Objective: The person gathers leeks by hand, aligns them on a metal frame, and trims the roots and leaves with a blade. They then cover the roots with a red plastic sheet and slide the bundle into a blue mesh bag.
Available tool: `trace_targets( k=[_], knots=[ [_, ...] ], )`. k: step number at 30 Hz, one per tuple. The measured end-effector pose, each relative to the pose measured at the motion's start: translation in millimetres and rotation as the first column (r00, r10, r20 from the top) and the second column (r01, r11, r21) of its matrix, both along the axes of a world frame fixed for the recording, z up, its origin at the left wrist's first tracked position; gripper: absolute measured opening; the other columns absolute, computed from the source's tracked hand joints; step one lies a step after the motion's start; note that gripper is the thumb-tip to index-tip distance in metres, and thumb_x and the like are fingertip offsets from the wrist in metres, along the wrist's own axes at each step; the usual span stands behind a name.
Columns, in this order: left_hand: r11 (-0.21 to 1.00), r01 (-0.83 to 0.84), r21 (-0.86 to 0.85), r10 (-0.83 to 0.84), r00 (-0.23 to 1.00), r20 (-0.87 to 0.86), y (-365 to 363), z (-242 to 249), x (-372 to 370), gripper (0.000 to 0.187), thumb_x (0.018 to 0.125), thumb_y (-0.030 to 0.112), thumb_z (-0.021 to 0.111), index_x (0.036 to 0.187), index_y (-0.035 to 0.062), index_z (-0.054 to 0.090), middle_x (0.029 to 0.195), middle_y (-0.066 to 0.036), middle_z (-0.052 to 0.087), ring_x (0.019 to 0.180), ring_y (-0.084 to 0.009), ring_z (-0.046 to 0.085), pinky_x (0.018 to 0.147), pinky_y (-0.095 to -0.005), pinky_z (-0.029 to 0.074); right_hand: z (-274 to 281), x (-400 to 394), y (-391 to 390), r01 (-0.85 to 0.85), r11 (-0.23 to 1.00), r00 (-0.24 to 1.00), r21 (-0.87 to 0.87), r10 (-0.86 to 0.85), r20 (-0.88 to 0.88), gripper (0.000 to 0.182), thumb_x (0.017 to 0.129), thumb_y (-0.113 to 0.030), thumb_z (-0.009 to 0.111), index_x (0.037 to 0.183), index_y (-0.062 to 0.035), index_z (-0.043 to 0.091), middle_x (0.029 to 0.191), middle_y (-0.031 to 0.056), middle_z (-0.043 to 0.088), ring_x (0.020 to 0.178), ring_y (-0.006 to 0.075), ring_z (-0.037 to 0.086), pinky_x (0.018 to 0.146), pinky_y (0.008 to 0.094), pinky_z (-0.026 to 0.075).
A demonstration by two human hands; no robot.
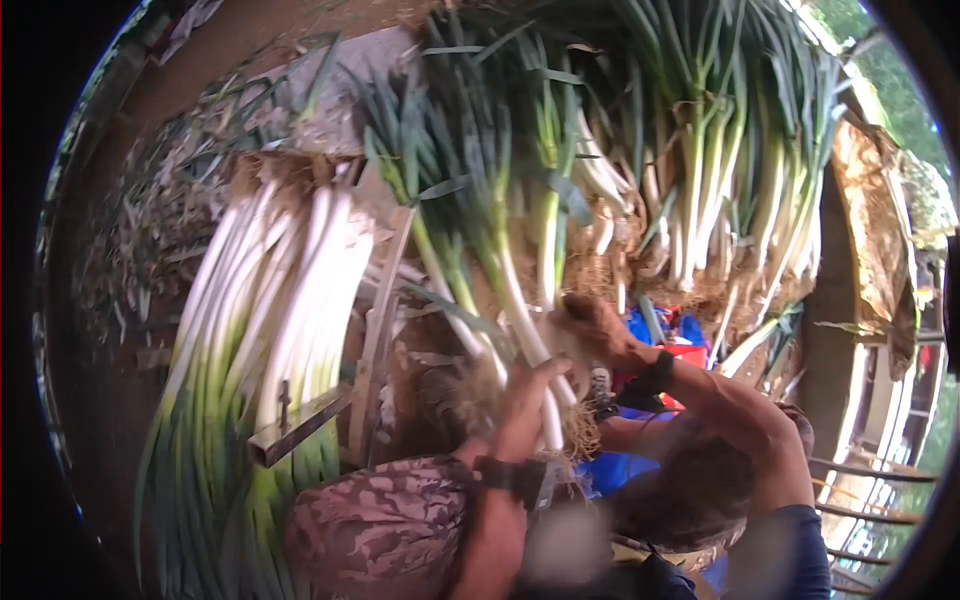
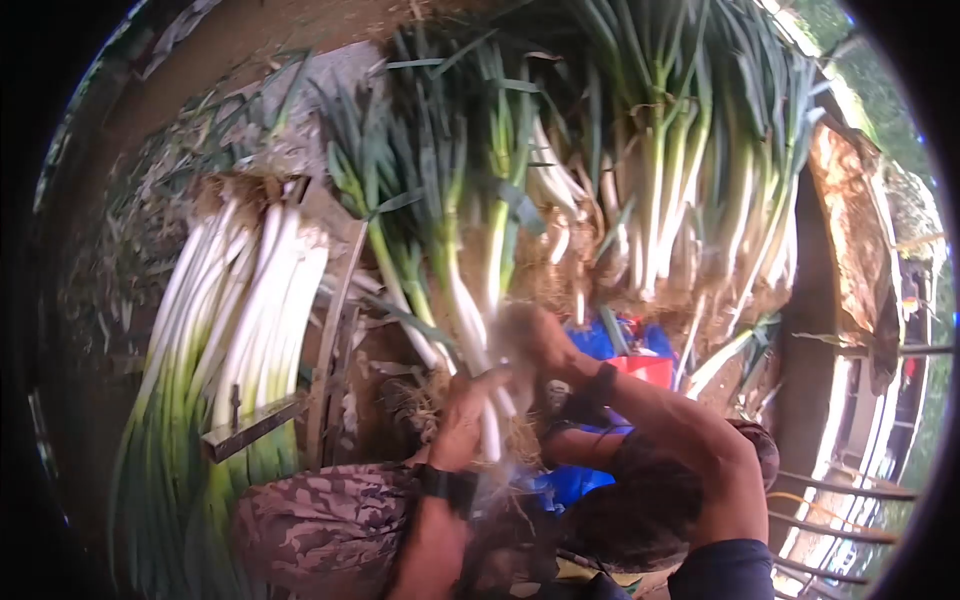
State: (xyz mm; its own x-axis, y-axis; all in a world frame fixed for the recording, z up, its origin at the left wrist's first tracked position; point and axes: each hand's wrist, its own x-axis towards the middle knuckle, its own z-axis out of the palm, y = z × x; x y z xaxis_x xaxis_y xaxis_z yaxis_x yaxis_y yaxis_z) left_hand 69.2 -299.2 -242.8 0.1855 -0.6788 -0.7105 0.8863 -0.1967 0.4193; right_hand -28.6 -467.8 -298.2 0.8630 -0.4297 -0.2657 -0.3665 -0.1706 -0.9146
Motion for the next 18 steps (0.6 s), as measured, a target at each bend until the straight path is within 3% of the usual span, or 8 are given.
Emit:
trace_targets(
  k=[1, 2, 8, 10, 12, 14, 16, 18],
  knots=[
    [0.995, -0.094, -0.033, 0.095, 0.996, 0.004, 0, -2, -2, 0.039, 0.083, 0.008, 0.070, 0.118, -0.0003, 0.056, 0.084, -0.008, 0.066, 0.070, -0.0196, 0.067, 0.062, -0.0313, 0.057, 12, 0, -4, 0.089, 0.963, 0.995, 0.254, -0.098, 0.022, 0.018, 0.089, -0.014, 0.067, 0.100, -0.0005, 0.069, 0.088, 0.0070, 0.070, 0.086, 0.0158, 0.065, 0.076, 0.0306, 0.053],
    [0.979, -0.187, -0.081, 0.188, 0.982, 0.009, -2, -8, -3, 0.039, 0.082, 0.008, 0.072, 0.116, -0.0007, 0.058, 0.080, -0.008, 0.066, 0.069, -0.0200, 0.068, 0.060, -0.0319, 0.057, 51, 14, -6, 0.163, 0.962, 0.961, 0.218, -0.106, -0.254, 0.019, 0.094, -0.016, 0.061, 0.101, -0.0001, 0.068, 0.087, 0.0053, 0.071, 0.080, 0.0143, 0.065, 0.070, 0.0308, 0.053],
    [0.993, -0.090, -0.071, 0.094, 0.994, 0.050, 20, 44, 24, 0.038, 0.082, 0.018, 0.074, 0.110, -0.0044, 0.061, 0.092, -0.009, 0.067, 0.078, -0.0179, 0.066, 0.058, -0.0325, 0.057, 21, -33, -11, 0.095, 0.992, 0.960, -0.088, -0.115, -0.257, 0.027, 0.097, -0.028, 0.058, 0.090, -0.0024, 0.066, 0.076, 0.0032, 0.064, 0.068, 0.0113, 0.060, 0.059, 0.0302, 0.047],
    [0.958, -0.131, -0.254, 0.100, 0.987, -0.128, 31, 92, 29, 0.037, 0.083, 0.015, 0.071, 0.112, -0.0046, 0.058, 0.093, -0.007, 0.063, 0.079, -0.0142, 0.060, 0.059, -0.0290, 0.053, 0, -65, 40, -0.266, 0.944, 0.860, -0.194, 0.141, -0.490, 0.016, 0.095, -0.018, 0.064, 0.094, -0.0033, 0.067, 0.082, -0.0006, 0.066, 0.073, 0.0139, 0.064, 0.067, 0.0334, 0.051],
    [0.894, -0.147, -0.422, 0.059, 0.975, -0.213, 39, 115, 34, 0.040, 0.084, 0.011, 0.067, 0.118, -0.0054, 0.054, 0.093, -0.006, 0.058, 0.075, -0.0113, 0.054, 0.062, -0.0250, 0.048, 62, -81, 100, -0.256, 0.948, 0.938, 0.187, 0.290, -0.188, 0.032, 0.100, -0.031, 0.055, 0.094, -0.0022, 0.066, 0.081, 0.0147, 0.068, 0.070, 0.0290, 0.065, 0.067, 0.0455, 0.050],
    [0.823, -0.179, -0.539, 0.050, 0.968, -0.244, 51, 95, 38, 0.042, 0.083, 0.011, 0.064, 0.121, -0.0027, 0.054, 0.099, -0.008, 0.059, 0.074, -0.0106, 0.050, 0.063, -0.0230, 0.045, 86, -98, 88, -0.820, 0.535, 0.552, -0.206, 0.833, -0.033, 0.047, 0.091, -0.012, 0.067, 0.136, -0.0054, 0.057, 0.137, 0.0218, 0.050, 0.124, 0.0374, 0.053, 0.099, 0.0471, 0.047],
    [0.814, -0.247, -0.526, 0.112, 0.955, -0.276, 48, 83, 37, 0.046, 0.080, 0.007, 0.062, 0.123, -0.0031, 0.052, 0.103, -0.010, 0.058, 0.072, -0.0108, 0.049, 0.063, -0.0233, 0.045, 77, -70, 95, -0.625, 0.780, 0.756, -0.028, 0.614, 0.228, 0.018, 0.092, -0.023, 0.065, 0.095, -0.0052, 0.068, 0.083, 0.0177, 0.069, 0.066, 0.0320, 0.065, 0.065, 0.0430, 0.052],
    [0.911, -0.209, -0.355, 0.157, 0.973, -0.168, 32, 43, 26, 0.047, 0.080, 0.007, 0.066, 0.124, -0.0032, 0.055, 0.102, -0.011, 0.062, 0.077, -0.0125, 0.056, 0.062, -0.0242, 0.047, 89, -43, 70, -0.366, 0.842, 0.903, -0.396, 0.425, 0.068, 0.015, 0.089, -0.021, 0.067, 0.095, -0.0070, 0.069, 0.081, 0.0146, 0.068, 0.069, 0.0300, 0.068, 0.063, 0.0429, 0.054]
  ],
)
